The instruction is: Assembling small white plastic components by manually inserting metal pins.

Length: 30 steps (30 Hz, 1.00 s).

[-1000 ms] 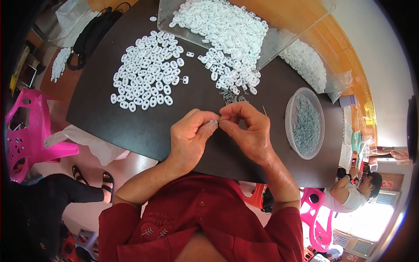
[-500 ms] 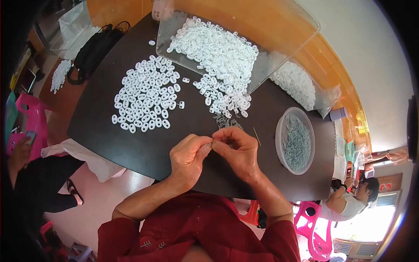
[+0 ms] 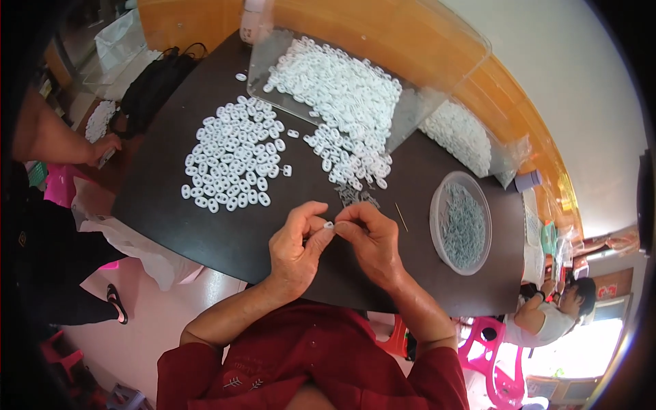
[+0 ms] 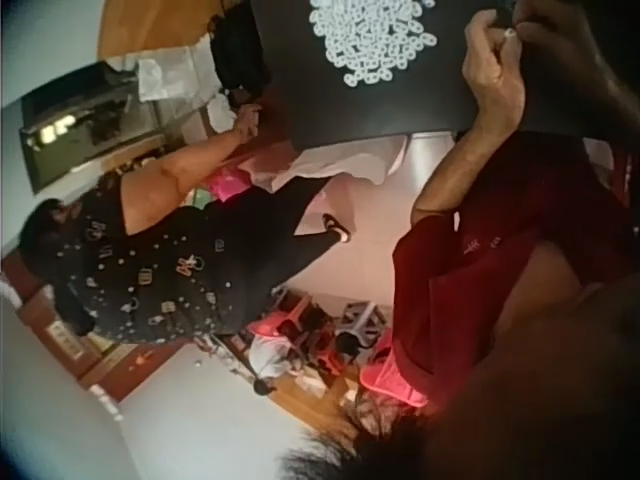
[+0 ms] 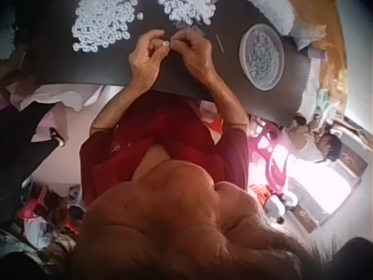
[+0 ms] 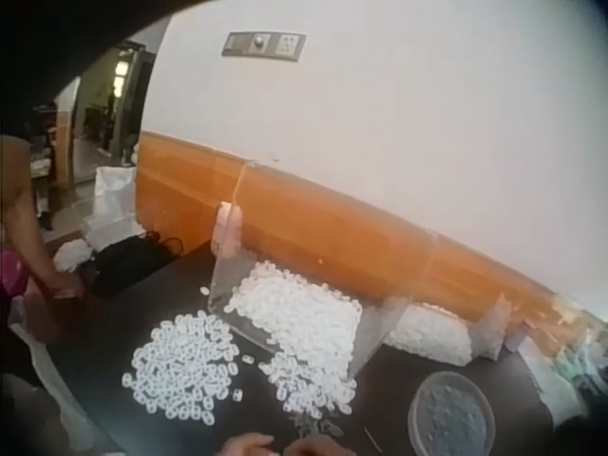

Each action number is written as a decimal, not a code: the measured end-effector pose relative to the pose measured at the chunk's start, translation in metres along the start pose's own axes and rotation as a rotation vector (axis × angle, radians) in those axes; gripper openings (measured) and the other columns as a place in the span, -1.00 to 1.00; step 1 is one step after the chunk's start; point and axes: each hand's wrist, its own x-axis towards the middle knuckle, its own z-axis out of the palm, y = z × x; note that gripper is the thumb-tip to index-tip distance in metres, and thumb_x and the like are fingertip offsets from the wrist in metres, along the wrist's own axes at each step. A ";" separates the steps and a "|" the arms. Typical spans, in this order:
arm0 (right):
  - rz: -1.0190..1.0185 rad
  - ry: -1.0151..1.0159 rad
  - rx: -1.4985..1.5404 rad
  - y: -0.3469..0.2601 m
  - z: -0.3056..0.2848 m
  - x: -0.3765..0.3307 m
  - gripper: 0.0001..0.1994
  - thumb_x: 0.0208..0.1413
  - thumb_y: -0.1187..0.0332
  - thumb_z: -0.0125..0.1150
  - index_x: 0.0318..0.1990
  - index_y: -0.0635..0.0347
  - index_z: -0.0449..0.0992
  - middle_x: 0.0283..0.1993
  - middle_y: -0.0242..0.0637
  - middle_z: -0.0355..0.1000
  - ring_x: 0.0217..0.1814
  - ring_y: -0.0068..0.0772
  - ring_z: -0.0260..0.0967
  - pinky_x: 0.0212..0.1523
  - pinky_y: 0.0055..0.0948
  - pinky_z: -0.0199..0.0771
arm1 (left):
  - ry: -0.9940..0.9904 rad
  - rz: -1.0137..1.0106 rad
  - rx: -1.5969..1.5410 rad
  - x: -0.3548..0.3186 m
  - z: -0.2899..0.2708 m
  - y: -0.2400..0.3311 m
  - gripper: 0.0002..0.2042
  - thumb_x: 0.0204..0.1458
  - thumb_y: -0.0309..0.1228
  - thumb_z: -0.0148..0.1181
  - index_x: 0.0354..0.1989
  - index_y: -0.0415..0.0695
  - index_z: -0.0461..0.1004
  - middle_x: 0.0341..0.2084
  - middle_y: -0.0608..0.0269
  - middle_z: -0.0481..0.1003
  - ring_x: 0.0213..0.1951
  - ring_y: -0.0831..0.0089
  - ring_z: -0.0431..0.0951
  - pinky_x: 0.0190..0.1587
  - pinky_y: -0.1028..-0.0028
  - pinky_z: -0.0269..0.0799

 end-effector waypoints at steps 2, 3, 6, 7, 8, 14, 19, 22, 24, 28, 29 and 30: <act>-0.040 -0.004 -0.092 0.002 0.001 0.001 -0.93 0.02 0.56 0.16 -0.33 0.31 0.42 -0.42 -0.38 0.38 -0.39 -0.63 0.28 -0.35 -0.61 0.31 | -0.001 0.097 0.109 0.001 -0.003 -0.002 -0.68 -0.01 -0.63 0.17 -0.05 -0.23 0.34 -0.55 0.33 0.41 -0.53 0.63 0.37 -0.42 0.63 0.33; -0.138 -0.007 -0.172 0.002 0.001 0.004 -0.95 0.02 0.55 0.13 -0.35 0.31 0.40 -0.43 -0.34 0.35 -0.41 -0.56 0.27 -0.37 -0.56 0.30 | 0.006 0.098 0.116 0.002 -0.002 -0.002 -0.69 -0.01 -0.63 0.17 -0.06 -0.24 0.35 -0.56 0.33 0.41 -0.52 0.63 0.37 -0.43 0.63 0.33; -0.230 -0.012 -0.258 0.005 0.001 0.003 -0.98 0.03 0.55 0.07 -0.37 0.28 0.37 -0.46 -0.24 0.28 -0.45 -0.36 0.26 -0.40 -0.44 0.28 | -0.049 0.156 0.182 0.005 -0.004 0.000 -0.69 -0.02 -0.63 0.18 -0.07 -0.25 0.36 -0.56 0.32 0.41 -0.53 0.61 0.37 -0.44 0.61 0.34; -0.266 -0.028 -0.263 0.008 0.000 0.003 -0.98 0.04 0.55 0.06 -0.38 0.28 0.37 -0.45 -0.23 0.28 -0.44 -0.32 0.25 -0.40 -0.41 0.28 | -0.052 0.178 0.217 0.004 -0.004 0.000 -0.70 -0.03 -0.62 0.19 -0.08 -0.25 0.37 -0.56 0.31 0.41 -0.53 0.59 0.37 -0.45 0.60 0.34; -0.304 -0.046 -0.267 0.010 0.000 0.004 -0.99 0.04 0.56 0.05 -0.38 0.28 0.36 -0.45 -0.23 0.27 -0.43 -0.28 0.25 -0.40 -0.39 0.28 | -0.063 0.167 0.213 0.004 -0.003 0.000 -0.70 -0.03 -0.62 0.19 -0.08 -0.25 0.37 -0.56 0.31 0.41 -0.53 0.59 0.37 -0.45 0.60 0.34; -0.389 -0.081 -0.357 0.010 0.001 0.006 -0.97 0.03 0.58 0.02 -0.41 0.26 0.34 -0.46 -0.19 0.25 -0.41 -0.15 0.20 -0.38 -0.29 0.25 | -0.111 0.238 0.359 0.003 -0.004 -0.002 -0.69 0.04 -0.56 0.16 -0.03 -0.31 0.31 -0.50 0.31 0.45 -0.47 0.64 0.37 -0.38 0.65 0.32; -0.364 -0.117 -0.314 0.000 -0.011 0.008 -0.97 0.04 0.52 0.09 -0.37 0.28 0.40 -0.43 -0.21 0.31 -0.37 -0.23 0.28 -0.33 -0.37 0.29 | -0.087 -0.031 0.064 0.005 -0.001 0.003 -0.73 0.05 -0.57 0.14 -0.06 -0.30 0.37 -0.51 0.31 0.43 -0.48 0.61 0.40 -0.38 0.62 0.37; -0.190 0.062 -0.244 0.011 -0.040 0.016 -0.89 0.12 0.44 0.12 -0.28 0.30 0.50 -0.34 -0.38 0.42 -0.30 -0.61 0.32 -0.26 -0.60 0.34 | -0.060 -0.190 -0.155 0.010 -0.001 0.011 -0.76 0.08 -0.56 0.10 -0.06 -0.29 0.39 -0.47 0.31 0.45 -0.44 0.61 0.44 -0.33 0.63 0.40; -0.022 0.277 -0.275 0.018 -0.066 0.035 -0.87 0.07 0.47 0.14 -0.25 0.34 0.51 -0.36 -0.44 0.44 -0.32 -0.69 0.27 -0.29 -0.66 0.30 | -0.077 -0.224 -0.183 0.012 -0.004 0.009 -0.76 0.07 -0.57 0.11 -0.07 -0.29 0.41 -0.46 0.29 0.46 -0.42 0.60 0.46 -0.33 0.62 0.42; -0.150 0.363 -0.764 0.053 -0.087 0.056 -0.82 -0.06 0.43 0.21 -0.26 0.23 0.55 -0.43 -0.26 0.45 -0.36 -0.41 0.38 -0.29 -0.48 0.36 | -0.077 -0.236 -0.219 0.014 -0.008 0.008 -0.81 0.06 -0.57 0.11 -0.14 -0.29 0.46 -0.44 0.25 0.48 -0.40 0.58 0.48 -0.33 0.62 0.45; -0.133 0.365 -0.836 0.058 -0.085 0.059 -0.80 -0.11 0.39 0.24 -0.26 0.16 0.57 -0.45 -0.17 0.42 -0.35 -0.20 0.38 -0.28 -0.34 0.37 | -0.076 -0.237 -0.221 0.014 -0.008 0.009 -0.81 0.06 -0.57 0.11 -0.14 -0.29 0.46 -0.44 0.25 0.48 -0.40 0.58 0.48 -0.33 0.62 0.45; -0.135 0.361 -0.834 0.061 -0.081 0.062 -0.80 -0.11 0.39 0.24 -0.26 0.16 0.57 -0.45 -0.17 0.42 -0.35 -0.20 0.38 -0.28 -0.34 0.37 | -0.061 -0.232 -0.208 0.014 -0.009 0.008 -0.82 0.05 -0.57 0.12 -0.16 -0.30 0.47 -0.44 0.20 0.50 -0.42 0.56 0.49 -0.36 0.60 0.45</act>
